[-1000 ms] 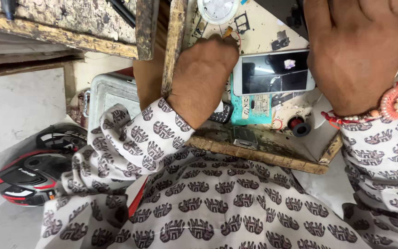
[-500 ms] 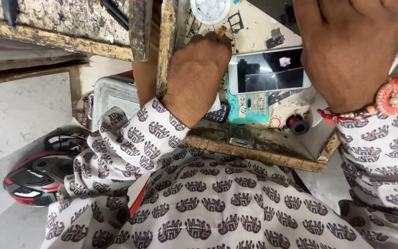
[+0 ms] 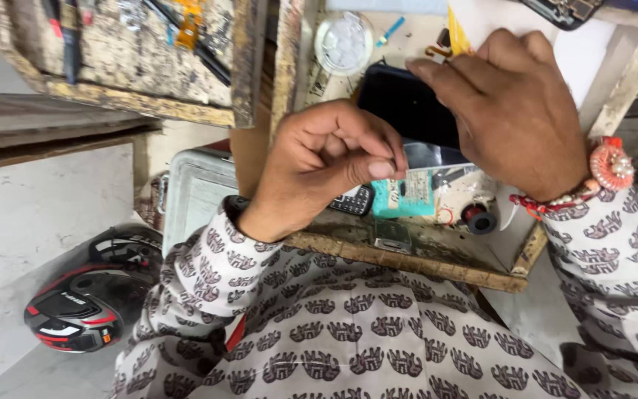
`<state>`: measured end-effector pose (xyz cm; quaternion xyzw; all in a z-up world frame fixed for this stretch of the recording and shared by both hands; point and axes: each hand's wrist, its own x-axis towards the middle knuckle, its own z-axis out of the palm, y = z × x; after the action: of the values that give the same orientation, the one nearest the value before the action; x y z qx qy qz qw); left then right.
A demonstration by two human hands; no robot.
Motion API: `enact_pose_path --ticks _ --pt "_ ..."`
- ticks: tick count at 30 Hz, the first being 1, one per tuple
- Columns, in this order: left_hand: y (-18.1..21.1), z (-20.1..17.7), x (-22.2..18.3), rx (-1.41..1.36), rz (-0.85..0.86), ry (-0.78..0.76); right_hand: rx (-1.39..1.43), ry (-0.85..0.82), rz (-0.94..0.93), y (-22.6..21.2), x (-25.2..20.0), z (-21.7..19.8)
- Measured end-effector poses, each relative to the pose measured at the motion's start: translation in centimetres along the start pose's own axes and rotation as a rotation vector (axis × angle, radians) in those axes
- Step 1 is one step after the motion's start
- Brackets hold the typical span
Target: The person handles a mobile phone frame and a flexible circuit, aligns the components, and wipes the screen area with a cloth at a workbench before picking up a battery.
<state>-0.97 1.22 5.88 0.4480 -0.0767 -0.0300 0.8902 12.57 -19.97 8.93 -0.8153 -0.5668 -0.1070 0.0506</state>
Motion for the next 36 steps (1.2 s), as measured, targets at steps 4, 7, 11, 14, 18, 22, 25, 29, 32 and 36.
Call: enact_pose_path --ticks 4,7,11,14,18,22,25,29,32,36 --pt "-0.1 -0.4 -0.3 -0.005 0.012 -0.003 -0.037 -0.058 0.038 -0.4 0.7 -0.2" --pt "-0.2 -0.5 -0.3 -0.017 0.021 -0.015 -0.057 -0.064 0.059 -0.5 0.8 -0.1" --pt "-0.3 -0.5 -0.4 -0.041 0.019 -0.019 -0.083 -0.106 0.06 -0.6 0.8 -0.1" --pt "-0.2 -0.5 -0.5 -0.05 0.002 -0.021 -0.118 -0.116 0.066 -0.7 0.7 0.0" --pt "-0.1 -0.4 -0.5 -0.048 -0.011 -0.03 -0.129 -0.105 0.062 -0.7 0.6 0.0" --pt "0.2 -0.1 -0.4 -0.084 -0.017 0.012 -0.166 -0.134 0.052 -0.8 0.7 0.1" --pt "0.3 0.3 -0.4 0.026 -0.002 0.049 -0.164 -0.133 0.048 -0.8 0.8 -0.2" --pt "0.5 0.9 -0.9 -0.045 0.008 0.122 0.128 -0.011 0.076 -1.0 0.2 -1.0" --pt "0.8 1.6 -1.4 -0.111 -0.018 0.21 0.5 0.098 0.095 -2.0 -0.4 -1.1" --pt "0.7 2.5 -1.7 -0.208 -0.026 0.254 0.723 0.329 0.059 -4.4 -0.9 -3.6"
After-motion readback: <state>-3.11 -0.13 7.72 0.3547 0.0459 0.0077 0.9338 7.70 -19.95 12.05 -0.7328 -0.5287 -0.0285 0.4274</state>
